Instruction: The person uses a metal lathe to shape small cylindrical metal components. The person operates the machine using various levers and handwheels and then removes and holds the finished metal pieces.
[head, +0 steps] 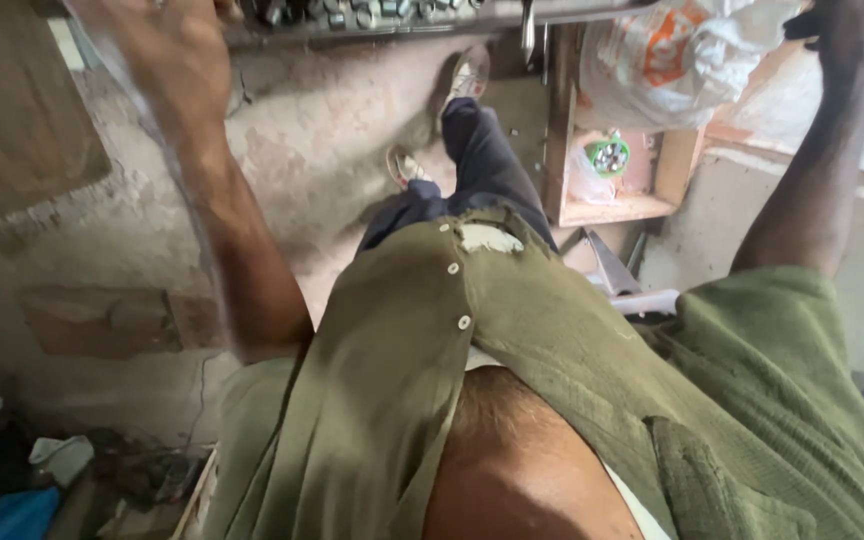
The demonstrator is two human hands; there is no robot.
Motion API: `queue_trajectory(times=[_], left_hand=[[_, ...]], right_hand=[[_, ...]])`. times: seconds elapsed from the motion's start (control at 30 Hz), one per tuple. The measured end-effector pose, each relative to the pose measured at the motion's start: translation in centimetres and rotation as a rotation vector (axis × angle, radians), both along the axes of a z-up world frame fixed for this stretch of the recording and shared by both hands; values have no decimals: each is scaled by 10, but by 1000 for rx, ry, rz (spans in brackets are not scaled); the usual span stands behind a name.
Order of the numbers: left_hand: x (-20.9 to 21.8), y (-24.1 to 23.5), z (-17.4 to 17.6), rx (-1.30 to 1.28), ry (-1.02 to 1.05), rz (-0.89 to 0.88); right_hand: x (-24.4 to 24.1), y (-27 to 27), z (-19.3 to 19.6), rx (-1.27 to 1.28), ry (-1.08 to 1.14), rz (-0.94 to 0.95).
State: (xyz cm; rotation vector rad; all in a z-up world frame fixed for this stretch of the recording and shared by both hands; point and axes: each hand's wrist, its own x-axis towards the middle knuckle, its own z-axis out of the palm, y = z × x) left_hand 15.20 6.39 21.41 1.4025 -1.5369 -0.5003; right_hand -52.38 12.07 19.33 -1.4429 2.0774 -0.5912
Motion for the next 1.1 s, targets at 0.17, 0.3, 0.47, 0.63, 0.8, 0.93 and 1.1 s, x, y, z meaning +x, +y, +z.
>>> queue_trajectory(times=[0.17,0.3,0.47,0.63,0.8,0.93,1.1], left_hand=[[0,4,2,155,361,-98],[-11,-1,33,276,479,-101],[-38,-1,72,285,440,150],[-38,-7,59,11,428,451],[25,-24,25,-64,433,976],[62,-12,11,-208,614,848],[76,2,3,-267,686,912]], right_hand=[[-21,-1,-13,109,-7,-146],[-34,2,-25,72,-11,-172],[-21,12,-41,-111,681,-186],[23,-1,-18,-83,842,-309],[97,-23,-11,-232,808,42],[148,-30,-50,-526,401,299],[173,-21,-115,184,-266,222]])
